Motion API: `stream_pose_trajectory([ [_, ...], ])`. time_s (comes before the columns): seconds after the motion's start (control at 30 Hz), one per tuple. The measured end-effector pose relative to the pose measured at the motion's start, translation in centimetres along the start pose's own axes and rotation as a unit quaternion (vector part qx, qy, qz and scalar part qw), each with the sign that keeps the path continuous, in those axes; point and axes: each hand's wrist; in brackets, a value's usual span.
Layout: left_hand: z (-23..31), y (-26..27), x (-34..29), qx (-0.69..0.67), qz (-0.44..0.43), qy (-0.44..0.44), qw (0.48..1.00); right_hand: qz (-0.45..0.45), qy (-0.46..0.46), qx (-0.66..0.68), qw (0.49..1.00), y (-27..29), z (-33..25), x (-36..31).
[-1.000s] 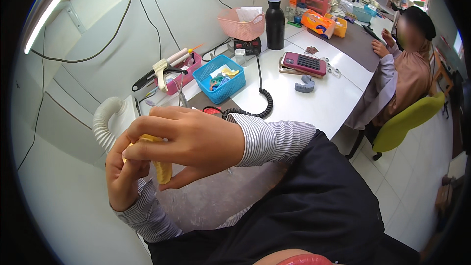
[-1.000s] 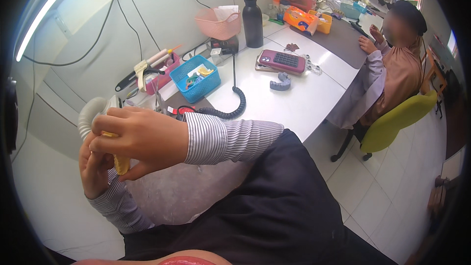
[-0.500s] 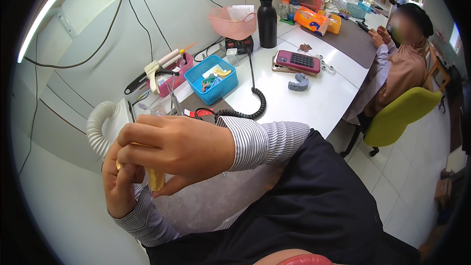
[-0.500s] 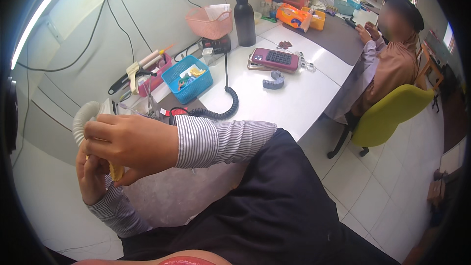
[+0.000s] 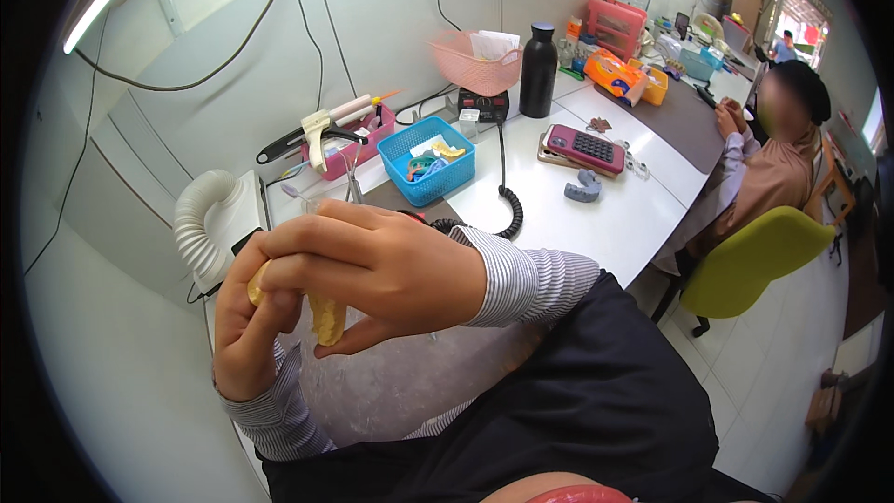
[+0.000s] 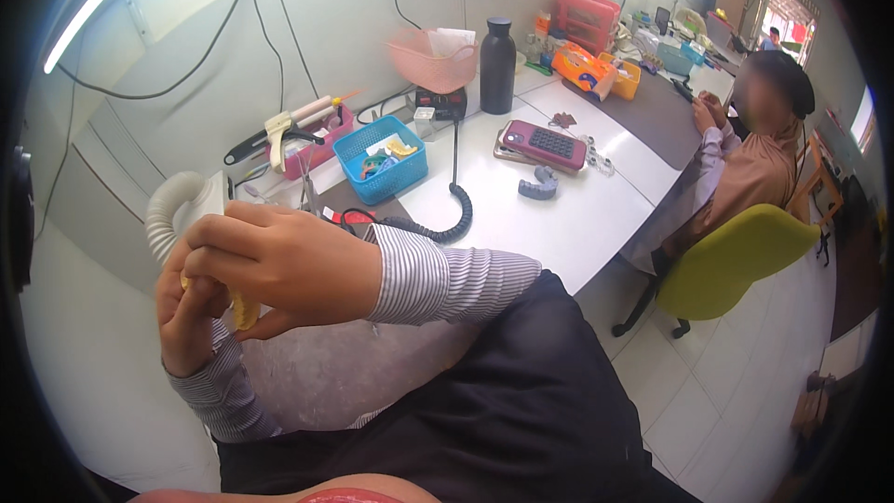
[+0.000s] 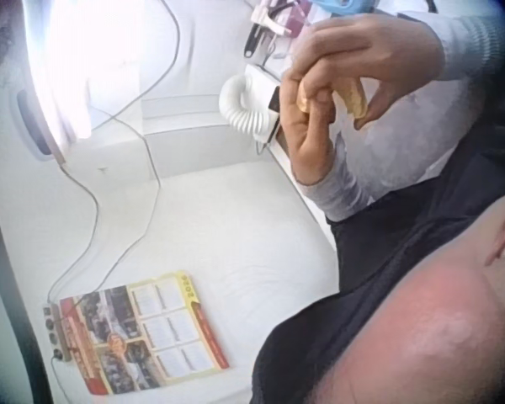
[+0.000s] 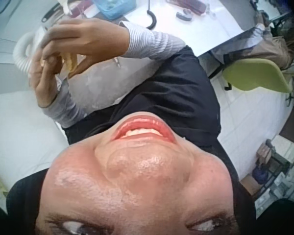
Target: The person works on a yellow dental model, using a rotary tool to grind a small tooth-shaped object. They repeatedly place the object into the model to check the fit, then remove it to continue grinding with the rotary tool.
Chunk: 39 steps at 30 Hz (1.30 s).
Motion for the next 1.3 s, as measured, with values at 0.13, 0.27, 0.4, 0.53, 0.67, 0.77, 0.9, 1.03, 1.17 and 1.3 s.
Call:
stream_pose_trajectory([
  [0.13, 0.7, 0.0, -0.3, -0.004, -0.018, 0.010, 1.000, 0.003, -0.003, 0.009, 1.000, -0.1, -0.2, 0.2],
  [0.27, 1.8, 0.0, -0.3, -0.003, -0.037, 0.026, 0.999, -0.001, -0.013, 0.007, 1.000, 0.1, -0.3, 0.2],
  [0.4, 1.9, -0.2, -0.1, -0.010, -0.047, 0.004, 0.999, -0.011, -0.024, 0.002, 1.000, 0.5, -0.6, 0.4],
  [0.53, 1.7, -0.1, -0.1, 0.007, -0.045, -0.010, 0.999, -0.014, -0.027, -0.001, 1.000, 0.5, -0.5, 0.5],
  [0.67, 1.6, 0.1, -0.1, 0.029, -0.052, -0.018, 0.998, -0.011, -0.025, 0.000, 1.000, 0.4, -0.7, 0.5],
  [0.77, 1.4, 0.0, -0.1, 0.042, -0.045, -0.022, 0.998, -0.011, -0.024, -0.005, 1.000, 0.3, -0.6, 0.3],
  [0.9, 1.4, -0.2, -0.1, 0.050, -0.017, -0.033, 0.998, 0.006, -0.010, -0.016, 1.000, 0.4, -0.6, 0.2],
  [1.03, 0.2, -0.5, 0.5, 0.141, 0.053, -0.190, 0.970, 0.036, -0.011, -0.030, 0.999, 0.0, -0.5, -0.1],
  [1.17, 0.4, 0.1, 1.7, 0.246, 0.116, -0.301, 0.914, 0.055, -0.011, -0.028, 0.998, 0.2, -0.7, 0.5],
  [1.3, -0.8, 0.1, 1.4, 0.199, 0.124, -0.316, 0.919, 0.054, 0.012, -0.060, 0.997, -0.1, -0.3, 0.5],
])
Point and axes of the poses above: each hand's wrist, its own x-axis towards the middle knuckle, its own y-axis out of the back of the hand, z = x × y, and after that the axes turned 5 degrees about x, right-handed
